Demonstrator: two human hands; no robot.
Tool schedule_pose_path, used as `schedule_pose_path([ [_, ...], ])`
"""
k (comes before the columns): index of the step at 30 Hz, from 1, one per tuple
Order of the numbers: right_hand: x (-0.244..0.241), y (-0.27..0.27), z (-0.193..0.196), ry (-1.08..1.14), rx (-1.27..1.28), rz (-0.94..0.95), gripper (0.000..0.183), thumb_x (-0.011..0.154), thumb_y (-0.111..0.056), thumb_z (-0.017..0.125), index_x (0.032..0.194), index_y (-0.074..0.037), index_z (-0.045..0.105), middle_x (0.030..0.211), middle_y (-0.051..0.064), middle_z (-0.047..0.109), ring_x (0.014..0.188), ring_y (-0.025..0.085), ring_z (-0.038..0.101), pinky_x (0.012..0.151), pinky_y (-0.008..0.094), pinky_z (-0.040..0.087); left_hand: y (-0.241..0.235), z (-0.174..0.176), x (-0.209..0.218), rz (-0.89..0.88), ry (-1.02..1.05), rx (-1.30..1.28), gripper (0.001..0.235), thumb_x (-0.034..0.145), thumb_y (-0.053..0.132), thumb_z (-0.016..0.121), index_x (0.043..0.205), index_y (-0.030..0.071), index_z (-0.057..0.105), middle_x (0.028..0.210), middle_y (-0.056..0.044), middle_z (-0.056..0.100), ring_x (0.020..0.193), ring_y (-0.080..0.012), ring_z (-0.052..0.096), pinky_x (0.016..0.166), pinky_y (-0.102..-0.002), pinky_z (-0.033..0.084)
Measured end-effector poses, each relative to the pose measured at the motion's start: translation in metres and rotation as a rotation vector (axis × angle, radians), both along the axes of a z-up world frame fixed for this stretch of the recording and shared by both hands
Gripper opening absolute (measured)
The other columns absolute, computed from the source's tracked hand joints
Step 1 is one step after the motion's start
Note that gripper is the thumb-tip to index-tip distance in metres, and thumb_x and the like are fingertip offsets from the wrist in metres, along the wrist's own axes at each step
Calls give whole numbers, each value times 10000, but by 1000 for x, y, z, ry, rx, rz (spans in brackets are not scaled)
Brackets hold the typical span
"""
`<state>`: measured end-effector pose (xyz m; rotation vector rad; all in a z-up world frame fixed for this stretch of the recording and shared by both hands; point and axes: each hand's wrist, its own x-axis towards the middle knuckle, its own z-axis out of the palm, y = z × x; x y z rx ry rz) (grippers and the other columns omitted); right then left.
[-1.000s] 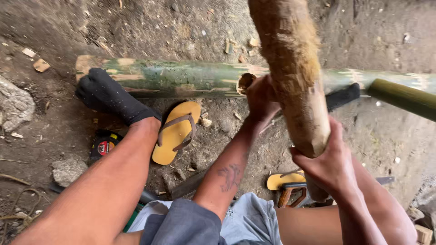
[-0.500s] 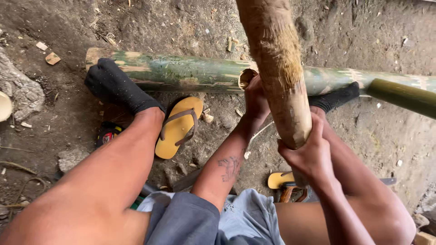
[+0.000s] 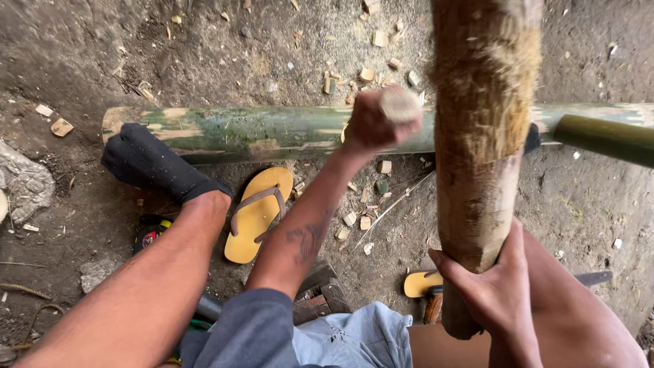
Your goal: The person sits on the ground and uses a wooden mallet to repeatedly strike a chisel-like tool inserted into a hole in a bamboo pole. The pole is held steady between their feet. Bamboo chips accumulate around the work area as the hole is enlarged.
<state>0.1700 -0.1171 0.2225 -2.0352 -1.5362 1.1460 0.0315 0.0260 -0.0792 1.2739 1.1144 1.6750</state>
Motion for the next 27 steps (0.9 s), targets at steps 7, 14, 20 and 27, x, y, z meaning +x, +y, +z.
schedule_pose_path([
  [7,9,-28,1,-181,75,79,709,816,-241,682,1428,-23,400,1278,113,553,1134,189,539,922,367,458,-61,61,40,269,210,185,361,912,465,764,924,118,667,785,-52,715,722,-185,744,717,-368,672],
  [14,9,62,-48,120,-258,362,612,1060,-446,381,1562,-98,356,1576,96,406,1448,161,346,1161,337,267,-54,45,35,358,16,31,368,887,452,784,983,116,670,860,-70,744,770,-197,765,690,-336,665],
  [20,-10,4,-41,-541,199,544,632,742,-251,846,1282,-60,577,1088,220,728,1001,306,734,879,394,562,-73,36,25,303,93,62,390,830,398,830,1028,113,652,908,-82,734,831,-216,749,777,-380,648],
  [27,-15,3,-14,-374,156,214,881,686,-255,857,1407,-5,416,1047,229,691,944,313,695,815,402,549,-73,16,29,276,143,79,413,830,457,835,1019,137,655,930,-69,732,887,-227,757,853,-385,654],
])
